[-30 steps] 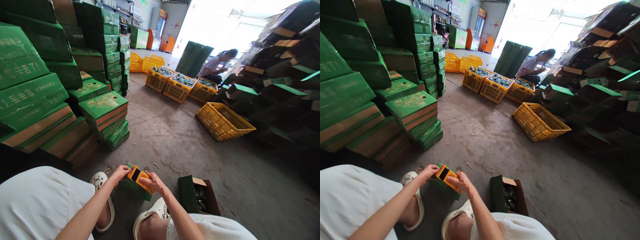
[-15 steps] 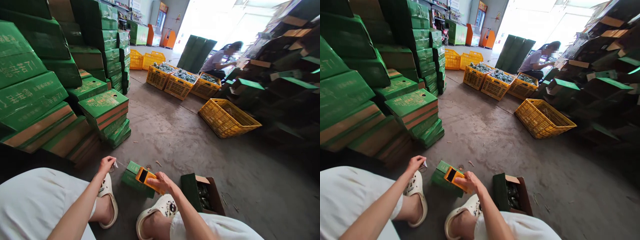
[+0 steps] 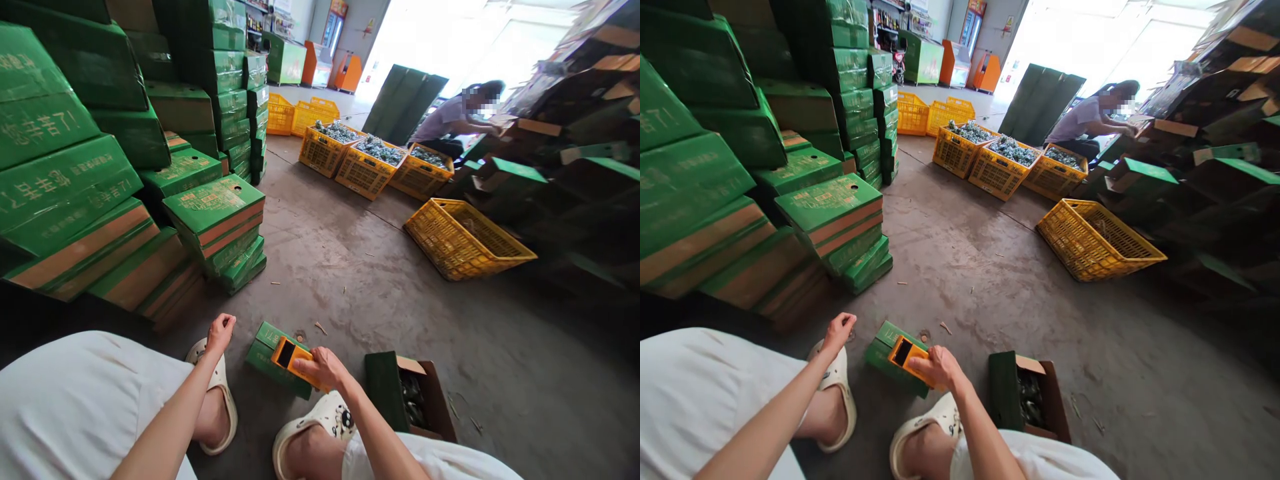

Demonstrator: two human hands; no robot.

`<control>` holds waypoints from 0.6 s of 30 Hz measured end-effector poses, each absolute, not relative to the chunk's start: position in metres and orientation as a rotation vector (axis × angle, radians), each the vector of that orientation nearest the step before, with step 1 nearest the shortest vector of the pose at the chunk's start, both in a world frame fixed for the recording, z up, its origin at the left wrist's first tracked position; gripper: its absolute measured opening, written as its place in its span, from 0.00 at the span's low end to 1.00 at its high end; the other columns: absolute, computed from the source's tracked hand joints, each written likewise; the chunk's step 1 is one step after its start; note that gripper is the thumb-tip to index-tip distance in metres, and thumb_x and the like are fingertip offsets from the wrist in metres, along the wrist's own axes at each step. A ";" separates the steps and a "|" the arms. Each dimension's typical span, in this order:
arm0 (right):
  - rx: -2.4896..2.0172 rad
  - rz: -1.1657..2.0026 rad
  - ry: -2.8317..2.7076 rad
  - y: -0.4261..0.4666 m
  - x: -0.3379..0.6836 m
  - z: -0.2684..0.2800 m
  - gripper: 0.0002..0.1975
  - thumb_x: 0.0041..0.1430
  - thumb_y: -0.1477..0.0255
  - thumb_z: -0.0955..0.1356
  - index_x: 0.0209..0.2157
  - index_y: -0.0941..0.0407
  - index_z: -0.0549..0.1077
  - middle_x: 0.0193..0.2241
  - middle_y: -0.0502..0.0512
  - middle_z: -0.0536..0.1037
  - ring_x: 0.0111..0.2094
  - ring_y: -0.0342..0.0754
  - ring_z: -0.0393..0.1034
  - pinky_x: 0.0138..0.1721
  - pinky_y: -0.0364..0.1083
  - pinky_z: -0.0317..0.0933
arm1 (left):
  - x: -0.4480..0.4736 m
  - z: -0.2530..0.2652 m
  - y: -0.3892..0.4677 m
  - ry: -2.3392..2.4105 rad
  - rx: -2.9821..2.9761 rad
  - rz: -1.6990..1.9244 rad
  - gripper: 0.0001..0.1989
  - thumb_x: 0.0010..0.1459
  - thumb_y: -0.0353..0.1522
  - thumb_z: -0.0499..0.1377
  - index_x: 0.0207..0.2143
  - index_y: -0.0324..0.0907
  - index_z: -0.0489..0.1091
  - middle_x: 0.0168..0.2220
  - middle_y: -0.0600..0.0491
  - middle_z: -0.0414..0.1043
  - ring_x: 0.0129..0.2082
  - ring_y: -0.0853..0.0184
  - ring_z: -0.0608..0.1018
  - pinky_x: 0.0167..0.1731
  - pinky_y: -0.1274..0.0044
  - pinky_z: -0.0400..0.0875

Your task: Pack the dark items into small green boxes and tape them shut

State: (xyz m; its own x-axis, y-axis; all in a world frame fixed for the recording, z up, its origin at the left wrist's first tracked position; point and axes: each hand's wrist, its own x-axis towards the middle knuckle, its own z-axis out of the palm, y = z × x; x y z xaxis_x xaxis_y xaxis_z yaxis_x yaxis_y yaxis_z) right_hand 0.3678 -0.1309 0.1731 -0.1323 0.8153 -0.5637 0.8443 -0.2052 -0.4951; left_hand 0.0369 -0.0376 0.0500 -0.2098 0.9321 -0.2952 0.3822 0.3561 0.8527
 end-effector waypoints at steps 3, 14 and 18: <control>2.044 -1.307 1.950 -0.132 0.368 0.174 0.35 0.54 0.37 0.64 0.21 0.56 0.61 0.19 0.45 0.54 0.24 0.40 0.50 0.24 0.43 0.40 | 0.042 0.041 -0.038 1.792 1.164 0.790 0.13 0.56 0.43 0.56 0.33 0.44 0.72 0.30 0.50 0.79 0.32 0.61 0.82 0.32 0.74 0.74; 2.031 -1.307 1.933 -0.131 0.369 0.172 0.32 0.54 0.39 0.65 0.22 0.55 0.58 0.20 0.44 0.52 0.24 0.40 0.49 0.24 0.43 0.41 | 0.064 0.006 -0.044 1.825 1.133 0.658 0.09 0.57 0.38 0.56 0.31 0.45 0.72 0.30 0.51 0.79 0.35 0.60 0.82 0.35 0.72 0.76; 2.032 -1.335 1.925 -0.129 0.370 0.174 0.32 0.54 0.40 0.66 0.22 0.55 0.58 0.20 0.44 0.53 0.24 0.40 0.51 0.24 0.43 0.42 | 0.087 -0.007 -0.055 1.769 1.160 0.597 0.09 0.57 0.39 0.57 0.31 0.45 0.72 0.33 0.49 0.81 0.39 0.59 0.83 0.43 0.69 0.76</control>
State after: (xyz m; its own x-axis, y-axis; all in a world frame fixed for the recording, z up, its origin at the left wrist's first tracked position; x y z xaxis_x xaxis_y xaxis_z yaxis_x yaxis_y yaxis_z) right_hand 0.3697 -0.1290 0.1738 -0.1412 0.7957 -0.5890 0.8305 -0.2286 -0.5079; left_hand 0.0866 -0.0554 -0.0073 -0.1453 0.8939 -0.4240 0.4541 0.4410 0.7741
